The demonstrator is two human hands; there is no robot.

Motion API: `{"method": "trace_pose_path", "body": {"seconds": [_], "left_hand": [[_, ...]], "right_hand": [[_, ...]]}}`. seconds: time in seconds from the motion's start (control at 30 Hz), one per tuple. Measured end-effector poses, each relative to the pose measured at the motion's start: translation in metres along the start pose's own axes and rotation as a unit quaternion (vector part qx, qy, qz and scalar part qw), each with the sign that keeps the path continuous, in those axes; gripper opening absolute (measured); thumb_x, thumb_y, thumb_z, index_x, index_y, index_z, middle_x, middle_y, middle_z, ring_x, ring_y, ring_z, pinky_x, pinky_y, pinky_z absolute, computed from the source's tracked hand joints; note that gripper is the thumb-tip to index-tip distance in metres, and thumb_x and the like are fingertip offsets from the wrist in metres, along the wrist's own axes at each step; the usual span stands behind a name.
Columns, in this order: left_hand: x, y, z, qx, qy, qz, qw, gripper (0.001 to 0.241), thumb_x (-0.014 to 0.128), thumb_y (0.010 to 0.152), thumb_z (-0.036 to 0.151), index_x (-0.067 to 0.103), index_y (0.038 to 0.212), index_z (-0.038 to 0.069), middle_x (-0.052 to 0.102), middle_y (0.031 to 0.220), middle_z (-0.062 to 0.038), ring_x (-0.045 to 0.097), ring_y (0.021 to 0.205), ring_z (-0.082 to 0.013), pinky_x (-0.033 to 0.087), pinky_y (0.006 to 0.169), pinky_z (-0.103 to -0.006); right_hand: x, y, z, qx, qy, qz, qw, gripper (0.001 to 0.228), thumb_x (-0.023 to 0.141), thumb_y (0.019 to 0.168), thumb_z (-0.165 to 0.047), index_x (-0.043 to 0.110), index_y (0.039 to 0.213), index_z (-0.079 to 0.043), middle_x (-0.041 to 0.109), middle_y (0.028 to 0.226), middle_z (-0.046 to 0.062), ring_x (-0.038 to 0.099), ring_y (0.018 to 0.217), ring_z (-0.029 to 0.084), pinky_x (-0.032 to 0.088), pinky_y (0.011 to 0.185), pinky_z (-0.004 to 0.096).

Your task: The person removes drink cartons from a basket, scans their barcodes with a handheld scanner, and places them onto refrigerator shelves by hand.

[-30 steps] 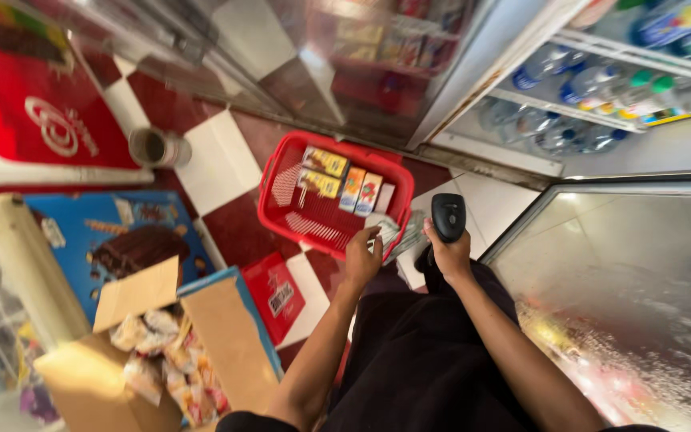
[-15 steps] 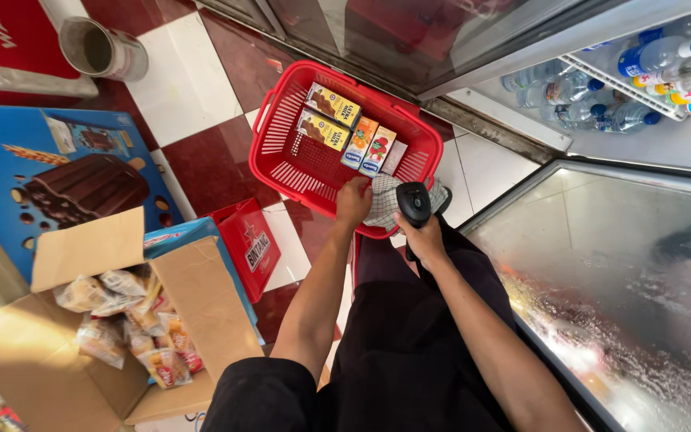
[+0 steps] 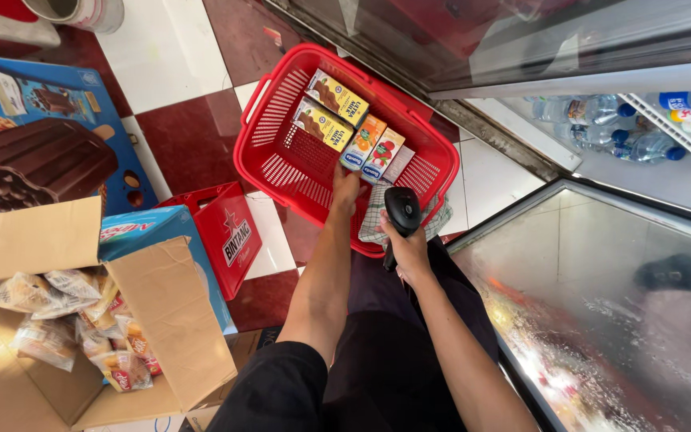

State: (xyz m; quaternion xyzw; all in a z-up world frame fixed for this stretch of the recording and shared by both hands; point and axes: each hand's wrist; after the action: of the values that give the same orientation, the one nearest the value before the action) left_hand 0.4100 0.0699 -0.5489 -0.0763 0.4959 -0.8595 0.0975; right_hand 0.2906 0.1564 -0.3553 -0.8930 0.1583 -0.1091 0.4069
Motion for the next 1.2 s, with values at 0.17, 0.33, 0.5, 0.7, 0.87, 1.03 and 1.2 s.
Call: {"method": "trace_pose_path", "body": {"seconds": [0.17,0.33,0.5,0.7,0.87,1.03,1.2], "left_hand": [[0.018,0.012,-0.012,-0.007,-0.093,0.051,0.994,0.066,0.067,0.092,0.018,0.031,0.148,0.011,0.055,0.147,-0.014,0.062,0.118,-0.0259,0.054,0.087,-0.043],[0.028,0.021,-0.013,-0.006,-0.153,0.115,0.981,0.062,0.076,0.091,0.016,0.035,0.138,0.011,0.053,0.14,-0.013,0.061,0.11,-0.0224,0.054,0.082,-0.0406],[0.024,0.02,-0.012,0.048,-0.116,0.06,0.99,0.052,0.081,0.091,0.022,0.066,0.129,-0.01,0.072,0.108,-0.014,0.065,0.083,-0.018,0.05,0.062,-0.0294],[0.033,-0.039,0.017,0.184,-0.093,0.094,0.974,0.042,0.078,0.09,0.016,0.05,0.117,0.0,0.067,0.093,-0.007,0.064,0.08,-0.0126,0.054,0.066,-0.0284],[0.013,-0.165,0.063,0.298,0.057,0.064,0.951,0.038,0.082,0.091,0.015,0.055,0.111,-0.002,0.072,0.097,-0.015,0.066,0.084,-0.0157,0.055,0.072,-0.0291],[0.008,-0.275,0.102,0.367,0.065,-0.044,0.927,0.041,0.078,0.089,0.009,0.054,0.121,-0.003,0.072,0.113,-0.016,0.07,0.105,-0.0176,0.062,0.089,-0.0335],[0.011,-0.338,0.112,0.472,0.161,-0.129,0.857,0.048,0.079,0.084,0.0,0.055,0.125,-0.004,0.065,0.123,-0.019,0.07,0.11,-0.0245,0.063,0.087,-0.0342]], "right_hand": [[-0.005,0.007,0.0,0.006,-0.017,0.008,1.0,0.03,0.073,0.094,-0.017,0.071,0.119,-0.001,0.074,0.106,0.006,0.074,0.085,0.015,0.052,0.067,0.027],[-0.01,0.006,0.002,-0.001,-0.009,0.012,1.0,0.03,0.073,0.093,-0.02,0.07,0.117,-0.002,0.076,0.111,0.007,0.075,0.086,0.016,0.053,0.068,0.028],[-0.017,0.006,0.004,0.004,0.001,0.013,1.0,0.029,0.075,0.093,-0.019,0.07,0.115,-0.001,0.075,0.108,0.009,0.076,0.086,0.018,0.053,0.068,0.029],[-0.022,-0.005,-0.015,0.013,0.017,0.008,1.0,0.028,0.076,0.091,-0.018,0.069,0.113,-0.002,0.076,0.107,0.008,0.073,0.084,0.016,0.052,0.067,0.028],[-0.025,-0.025,-0.051,-0.023,0.037,0.04,0.998,0.028,0.078,0.091,-0.016,0.07,0.114,-0.002,0.074,0.103,0.009,0.07,0.08,0.016,0.052,0.069,0.028],[-0.024,-0.05,-0.091,-0.117,0.165,0.098,0.975,0.024,0.079,0.086,-0.013,0.07,0.107,-0.007,0.071,0.095,0.001,0.071,0.083,0.012,0.06,0.076,0.03],[-0.039,-0.087,-0.125,-0.169,0.202,0.171,0.949,0.017,0.083,0.089,-0.011,0.067,0.091,-0.008,0.07,0.091,0.001,0.066,0.083,0.012,0.052,0.073,0.029]]}}
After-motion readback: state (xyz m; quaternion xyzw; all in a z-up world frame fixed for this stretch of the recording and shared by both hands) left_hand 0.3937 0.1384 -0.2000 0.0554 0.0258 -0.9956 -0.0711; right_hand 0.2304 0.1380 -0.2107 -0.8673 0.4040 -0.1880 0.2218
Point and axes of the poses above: each hand's wrist, its own y-axis towards the middle knuckle, its own x-axis out of the palm, z = x × y
